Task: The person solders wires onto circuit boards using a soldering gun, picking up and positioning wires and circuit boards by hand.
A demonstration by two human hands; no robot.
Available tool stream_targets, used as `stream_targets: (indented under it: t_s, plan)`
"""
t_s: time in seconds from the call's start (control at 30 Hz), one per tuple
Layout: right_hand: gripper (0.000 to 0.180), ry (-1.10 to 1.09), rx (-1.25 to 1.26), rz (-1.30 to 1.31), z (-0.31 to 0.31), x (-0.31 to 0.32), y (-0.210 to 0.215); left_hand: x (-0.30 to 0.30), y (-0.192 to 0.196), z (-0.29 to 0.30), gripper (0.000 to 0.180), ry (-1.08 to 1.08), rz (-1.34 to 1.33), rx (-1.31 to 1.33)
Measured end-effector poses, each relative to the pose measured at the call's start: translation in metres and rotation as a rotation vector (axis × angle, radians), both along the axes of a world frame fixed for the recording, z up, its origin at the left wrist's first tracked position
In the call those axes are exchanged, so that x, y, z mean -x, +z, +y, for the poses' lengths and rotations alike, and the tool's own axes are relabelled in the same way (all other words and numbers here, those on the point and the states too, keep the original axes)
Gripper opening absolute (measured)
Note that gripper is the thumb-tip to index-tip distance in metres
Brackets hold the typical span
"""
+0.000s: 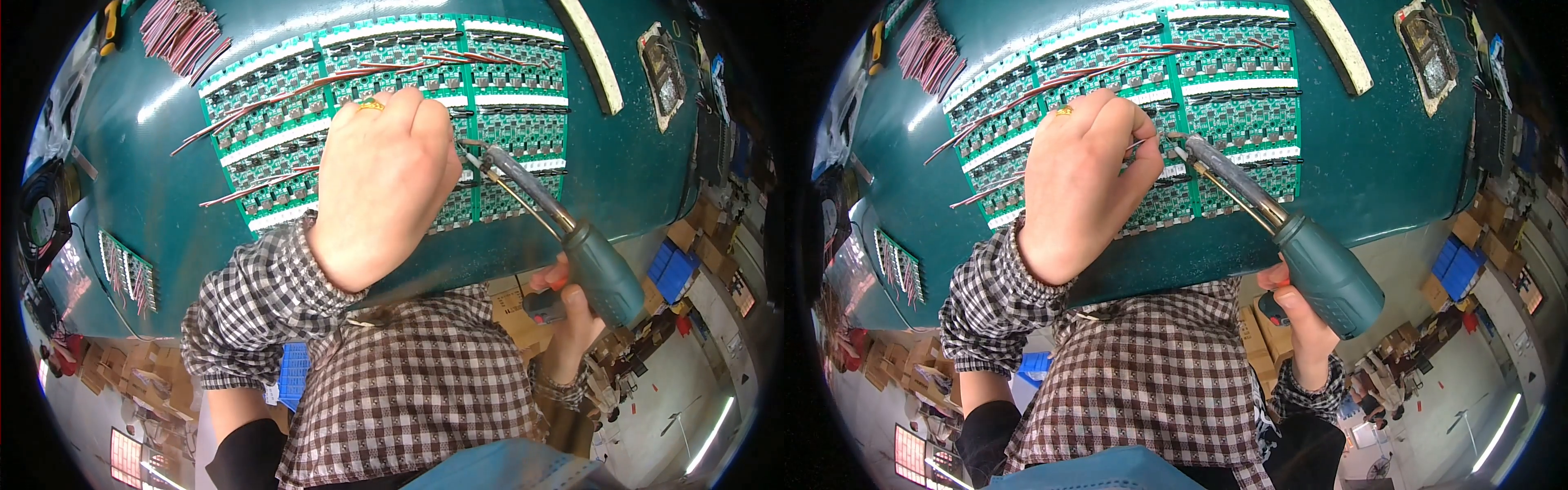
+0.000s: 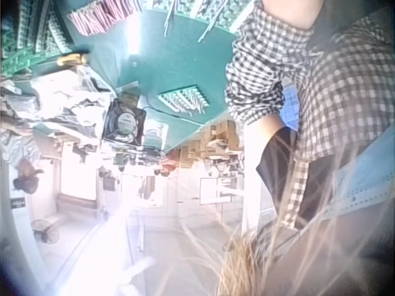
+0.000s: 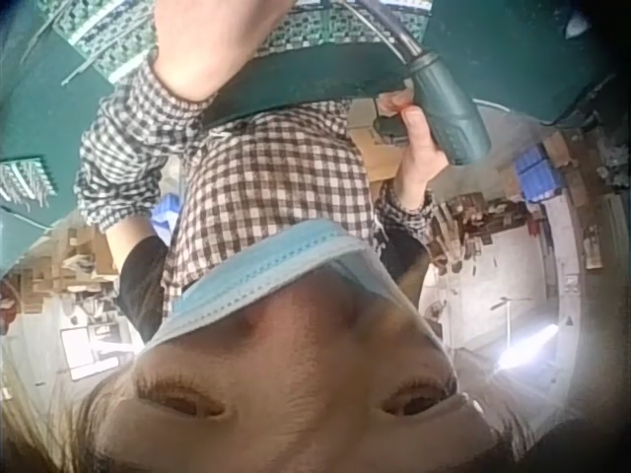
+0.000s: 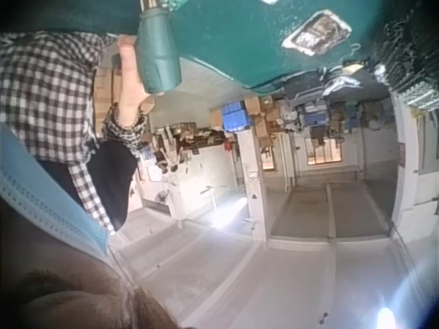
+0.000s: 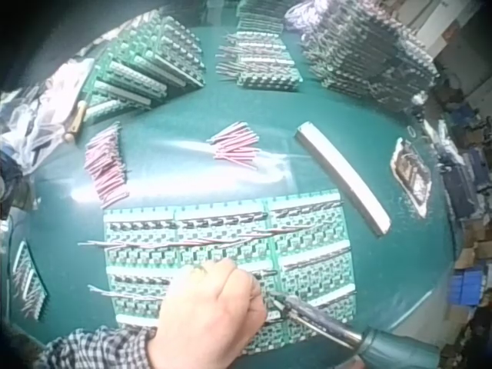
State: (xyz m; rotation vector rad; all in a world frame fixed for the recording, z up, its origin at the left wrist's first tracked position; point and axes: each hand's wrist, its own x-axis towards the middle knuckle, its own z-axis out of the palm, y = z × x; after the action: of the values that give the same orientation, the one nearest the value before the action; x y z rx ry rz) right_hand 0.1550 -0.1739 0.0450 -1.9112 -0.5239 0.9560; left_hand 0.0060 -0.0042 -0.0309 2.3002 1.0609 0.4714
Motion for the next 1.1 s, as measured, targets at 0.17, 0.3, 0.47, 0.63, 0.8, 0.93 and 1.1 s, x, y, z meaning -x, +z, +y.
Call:
stream_targets:
  t_s: [0.17, 0.3, 0.47, 0.63, 0.8, 0.93, 1.1]
  plan:
    - [0.047, 0.01, 0.006, -0.004, 0.0003, 0.0006, 0.0011, 0.0, 0.0, 0.0, 0.014, -0.001, 0.019, 0.008]
    - [0.047, 0.041, -0.009, 0.01, 0.0012, -0.0016, -0.0001, -0.0002, 0.0003, 0.0004, 0.014, 0.002, 0.001, -0.005]
    - [0.046, 0.039, -0.009, -0.01, 0.0006, -0.0011, -0.0015, 0.0005, 0.0009, 0.0008, 0.014, -0.008, 0.016, 0.012]
    - [0.042, 0.007, 0.022, -0.032, -0.0003, 0.001, -0.0005, 0.0002, 0.0005, 0.0013, 0.014, -0.007, 0.003, -0.004]
    - [0.041, -0.042, 0.028, -0.044, -0.0005, 0.0025, 0.002, 0.0005, 0.0009, 0.001, 0.015, -0.004, -0.001, 0.005]
    - [0.042, 0.006, -0.001, -0.056, -0.0013, 0.0025, 0.0019, 0.0005, 0.0007, 0.0007, 0.014, -0.001, -0.008, -0.012]
    - [0.045, -0.024, -0.009, -0.066, -0.0038, 0.0023, 0.0006, 0.0002, 0.0007, 0.0007, 0.014, -0.001, -0.009, -0.016]
